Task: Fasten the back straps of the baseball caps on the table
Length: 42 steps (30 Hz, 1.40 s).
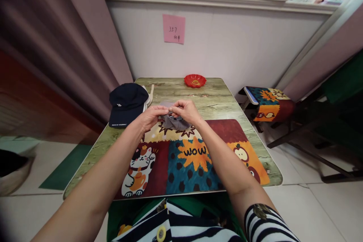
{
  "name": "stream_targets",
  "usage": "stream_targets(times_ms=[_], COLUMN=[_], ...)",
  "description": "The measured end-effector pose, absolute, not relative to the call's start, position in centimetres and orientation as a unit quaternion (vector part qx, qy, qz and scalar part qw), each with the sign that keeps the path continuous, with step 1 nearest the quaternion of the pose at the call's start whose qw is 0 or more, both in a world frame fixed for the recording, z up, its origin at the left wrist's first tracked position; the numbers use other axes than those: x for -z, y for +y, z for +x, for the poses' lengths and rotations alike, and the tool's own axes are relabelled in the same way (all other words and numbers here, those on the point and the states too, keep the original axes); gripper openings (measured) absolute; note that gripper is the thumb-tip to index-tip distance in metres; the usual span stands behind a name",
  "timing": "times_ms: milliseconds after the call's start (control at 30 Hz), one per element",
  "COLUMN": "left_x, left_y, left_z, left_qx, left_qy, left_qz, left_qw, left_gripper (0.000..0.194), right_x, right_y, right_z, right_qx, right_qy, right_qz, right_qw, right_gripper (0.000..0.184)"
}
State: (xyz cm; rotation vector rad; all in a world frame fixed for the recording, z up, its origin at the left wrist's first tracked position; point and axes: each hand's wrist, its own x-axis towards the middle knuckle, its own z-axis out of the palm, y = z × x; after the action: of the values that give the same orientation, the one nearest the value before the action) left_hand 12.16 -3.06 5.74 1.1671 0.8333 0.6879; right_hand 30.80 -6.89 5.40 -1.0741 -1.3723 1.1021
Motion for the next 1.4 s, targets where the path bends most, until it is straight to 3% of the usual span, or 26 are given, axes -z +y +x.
stream_targets(times_ms=[133, 233, 333, 533, 767, 1033, 1400], left_x=[-5.6, -5.7, -6.2, -6.7, -6.8, -7.2, -6.3], left_y=[-2.9, -2.9, -3.3, -6.0, -7.6, -7.2, -7.2], left_z=[12.1, 12.2, 12.4, 13.1, 13.8, 14.0, 12.3], left_qx=[-0.321, -0.321, -0.329, -0.536, -0.469, -0.454, -0.498], left_qy=[0.392, 0.401, 0.407, 0.446, 0.462, 0.457, 0.488], left_qz=[0.534, 0.546, 0.565, 0.568, 0.529, 0.507, 0.535], left_qw=[0.677, 0.662, 0.638, 0.438, 0.535, 0.573, 0.477], left_gripper=[0.022, 0.02, 0.018, 0.017, 0.026, 0.02, 0.015], right_x=[-5.5, -5.9, -5.8, -5.0, -5.1, -5.7, -6.2], right_y=[-7.2, -7.4, -7.3, -7.1, -7.5, -8.3, -8.8], right_z=[31.0, 31.1, 30.8, 30.5, 30.5, 30.5, 30.5], right_qx=[-0.425, -0.334, -0.214, -0.191, -0.176, -0.115, -0.143], right_qy=[-0.626, -0.694, -0.727, -0.706, -0.718, -0.758, -0.743], right_qz=[-0.433, -0.443, -0.476, -0.493, -0.472, -0.455, -0.487], right_qw=[0.49, 0.458, 0.446, 0.472, 0.48, 0.452, 0.437], right_gripper=[0.034, 0.039, 0.025, 0.023, 0.021, 0.017, 0.018])
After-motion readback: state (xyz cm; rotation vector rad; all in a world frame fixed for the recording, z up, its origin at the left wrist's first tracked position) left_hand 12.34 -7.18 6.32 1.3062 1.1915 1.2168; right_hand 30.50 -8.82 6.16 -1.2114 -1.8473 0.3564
